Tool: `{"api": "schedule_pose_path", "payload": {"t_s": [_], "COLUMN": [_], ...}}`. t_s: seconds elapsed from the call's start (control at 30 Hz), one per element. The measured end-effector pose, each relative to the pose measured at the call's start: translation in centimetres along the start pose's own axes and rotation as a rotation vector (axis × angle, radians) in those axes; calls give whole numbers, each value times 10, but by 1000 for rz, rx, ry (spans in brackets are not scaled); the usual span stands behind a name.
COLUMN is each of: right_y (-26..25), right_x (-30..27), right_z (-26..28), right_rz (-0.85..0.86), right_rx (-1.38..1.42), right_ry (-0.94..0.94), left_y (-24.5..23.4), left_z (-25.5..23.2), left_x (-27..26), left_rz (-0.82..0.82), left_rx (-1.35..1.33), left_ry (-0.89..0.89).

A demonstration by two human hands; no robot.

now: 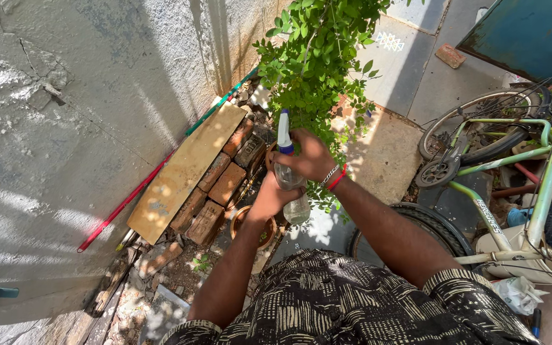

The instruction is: The person uses a spray bottle to water the leaves and stems of potted plants in an outdoor garden area.

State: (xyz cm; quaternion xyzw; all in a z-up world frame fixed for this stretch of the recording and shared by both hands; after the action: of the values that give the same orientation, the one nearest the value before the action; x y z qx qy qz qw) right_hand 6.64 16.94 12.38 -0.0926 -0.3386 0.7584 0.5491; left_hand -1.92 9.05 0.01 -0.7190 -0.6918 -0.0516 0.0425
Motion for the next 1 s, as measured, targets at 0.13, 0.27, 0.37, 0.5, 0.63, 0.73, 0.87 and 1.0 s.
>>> {"api": "schedule_pose_path", "payload": {"t_s": [0.13,0.27,0.37,0.5,0.63,0.73,0.87,1.0], "right_y": [23,28,35,37,45,46,41,21], "right_x": [22,38,49,62,62,67,72,63], "right_z": [-5,0,-5,-4,-7,-6,-4,7], "right_rz": [133,32,26,-12,45,2,-62,-172], "right_rx": [-18,-17,9,107,133,44,84,103], "right_ry": [261,225,215,145,263,270,204,88], "left_y": [-28,-48,-57,-69,-73,-78,-78,-67], "left_z": [-10,-11,-9,-19,-22,-20,-25,-34], "left_x": [21,33,39,41,46,50,53,51], "left_rz": [-122,-86,-96,-115,-116,-140,-93,-45], "left_rx": [-10,-153,-226,-188,-109,-64,-13,-105], "left_ry": [-46,-68,-121,-176,-204,-175,-126,-165]}}
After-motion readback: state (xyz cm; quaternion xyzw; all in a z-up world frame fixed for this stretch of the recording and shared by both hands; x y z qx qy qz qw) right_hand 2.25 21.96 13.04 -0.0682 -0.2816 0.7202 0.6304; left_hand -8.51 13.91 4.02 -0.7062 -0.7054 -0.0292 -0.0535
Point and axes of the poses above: each hand's wrist, its own x-axis towards the middle knuckle, its own y-axis out of the palm, z = x × y, the point moved 8 cm from there along x, towards the middle knuckle, and after that the axes turned 9 degrees about -z, right-handed, at the moved point
